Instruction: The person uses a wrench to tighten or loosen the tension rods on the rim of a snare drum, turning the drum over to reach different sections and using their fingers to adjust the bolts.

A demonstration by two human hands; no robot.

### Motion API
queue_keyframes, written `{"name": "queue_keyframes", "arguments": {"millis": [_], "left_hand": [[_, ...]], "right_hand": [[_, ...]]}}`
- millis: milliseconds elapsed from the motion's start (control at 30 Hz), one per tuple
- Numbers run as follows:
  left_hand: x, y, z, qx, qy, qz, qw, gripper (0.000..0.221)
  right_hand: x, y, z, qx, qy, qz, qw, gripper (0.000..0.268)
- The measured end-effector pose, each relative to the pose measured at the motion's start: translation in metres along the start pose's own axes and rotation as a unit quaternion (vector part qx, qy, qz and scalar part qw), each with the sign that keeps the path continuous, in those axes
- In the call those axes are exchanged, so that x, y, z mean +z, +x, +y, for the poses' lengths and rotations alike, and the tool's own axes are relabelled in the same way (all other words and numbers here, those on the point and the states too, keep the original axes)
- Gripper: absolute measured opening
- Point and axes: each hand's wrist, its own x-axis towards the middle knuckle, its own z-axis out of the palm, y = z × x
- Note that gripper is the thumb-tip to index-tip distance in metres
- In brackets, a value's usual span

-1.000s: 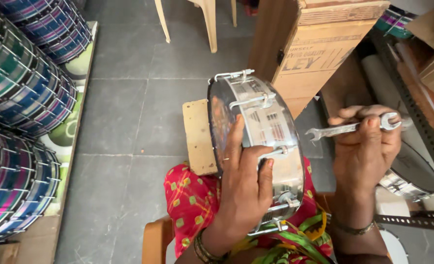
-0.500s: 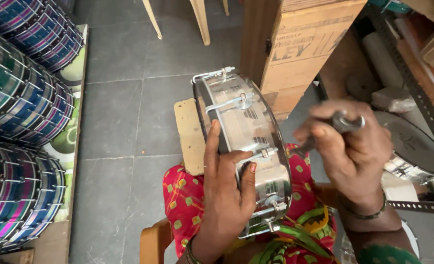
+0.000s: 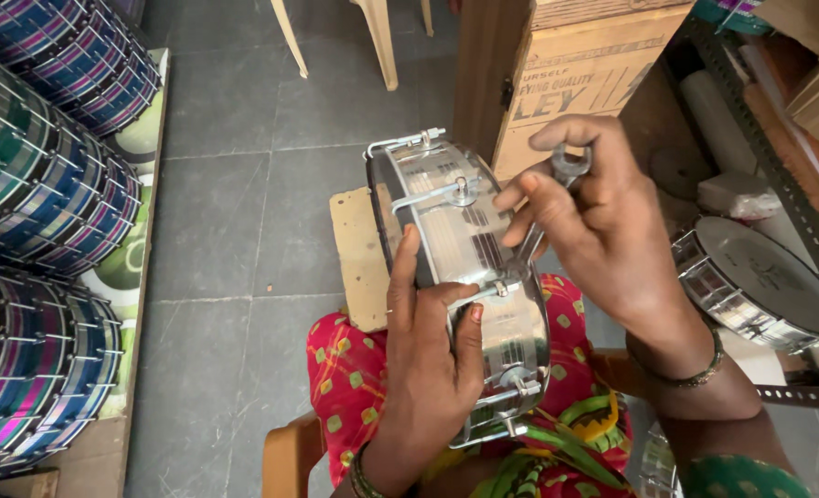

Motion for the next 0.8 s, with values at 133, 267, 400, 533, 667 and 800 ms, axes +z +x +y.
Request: {"name": "queue_keyframes", "arguments": {"millis": [133, 267, 400, 533, 667, 800], "left_hand": [[0.000, -0.002, 0.001, -0.005, -0.009, 0.003, 1.000, 0.018], [0.002, 0.000, 0.001, 0.005, 0.020, 0.021, 1.000, 0.016], [0.003, 0.003, 0.002, 0.008, 0.031, 0.032, 0.999, 0.014], [0.001, 0.005, 0.002, -0.009, 0.027, 0.024, 0.999, 0.015], [-0.001, 0.003, 0.004, -0.009, 0.025, 0.023, 0.999, 0.013], [0.001, 0.005, 0.004, -0.014, 0.013, 0.025, 0.999, 0.014]], "right_hand": [[0.005, 0.004, -0.010, 0.007, -0.095, -0.015, 0.995, 0.026], [0.010, 0.015, -0.018, 0.031, -0.121, -0.067, 0.990, 0.028], [0.014, 0.018, -0.021, 0.047, -0.132, -0.112, 0.984, 0.027], [0.008, 0.006, -0.013, -0.056, -0.127, -0.121, 0.983, 0.020], [0.001, -0.031, 0.005, -0.189, -0.128, -0.071, 0.971, 0.021], [0.008, -0.054, 0.043, -0.328, -0.031, -0.042, 0.943, 0.012]]}}
